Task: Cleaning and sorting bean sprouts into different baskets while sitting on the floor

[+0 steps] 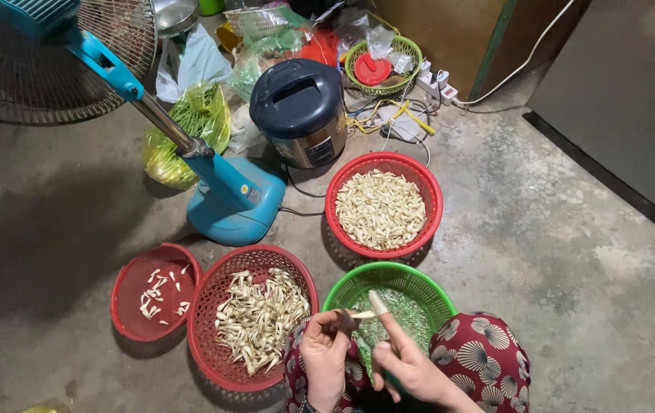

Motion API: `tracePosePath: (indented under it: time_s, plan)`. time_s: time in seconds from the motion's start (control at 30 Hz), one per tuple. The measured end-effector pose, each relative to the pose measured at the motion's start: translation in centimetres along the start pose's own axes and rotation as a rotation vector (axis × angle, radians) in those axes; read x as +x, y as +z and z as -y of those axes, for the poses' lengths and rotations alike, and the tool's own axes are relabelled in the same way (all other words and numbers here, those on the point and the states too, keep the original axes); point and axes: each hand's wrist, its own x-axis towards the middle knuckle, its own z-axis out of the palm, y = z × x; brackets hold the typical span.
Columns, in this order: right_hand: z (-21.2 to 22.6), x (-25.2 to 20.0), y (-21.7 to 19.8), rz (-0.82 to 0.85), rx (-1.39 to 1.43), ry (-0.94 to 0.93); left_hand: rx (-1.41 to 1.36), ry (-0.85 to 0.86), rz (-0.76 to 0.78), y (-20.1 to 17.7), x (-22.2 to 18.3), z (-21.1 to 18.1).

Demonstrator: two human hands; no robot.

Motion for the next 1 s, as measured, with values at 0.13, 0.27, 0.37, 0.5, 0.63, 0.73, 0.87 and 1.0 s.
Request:
tracePosePath:
  time_s: [0.13,0.27,0.37,0.5,0.63,0.73,0.87,1.0]
  plan:
    - [-0.2,0.2,-0.1,-0.014,-0.031,-0.002,0.064,-0.012,-0.024,0.0,0.1,0.1]
    - [-0.4,0.2,-0.2,0.000,0.089,0.025,-0.018,-0.003,-0.016,-0.3,0.1,1.2]
    - [-0.6,0.2,-0.2,0.011,0.122,0.014,-0.108,-0.015,-0.022,-0.5,0.0,1.7]
    - [-0.5,0.2,-0.2,0.006,0.102,0.028,-0.197,-0.045,-0.023,0.3,0.0,0.8]
    - [-0.7,0.3,-0.3,-0.031,0.010,0.040,-0.133,-0.086,-0.078,-0.3,-0.3,1.6]
    - [-0.7,0.3,-0.4,-0.020,0.092,0.010,-0.045,0.008,-0.022,0.3,-0.3,0.4]
    - [-0.3,0.1,-0.1,-0.001,0.148,0.007,0.041,0.081,0.030,0.4,-0.3,0.0]
    - [-0.3,0.2,-0.1,-0.011,0.090,0.036,0.146,0.102,0.017,-0.2,-0.1,0.0]
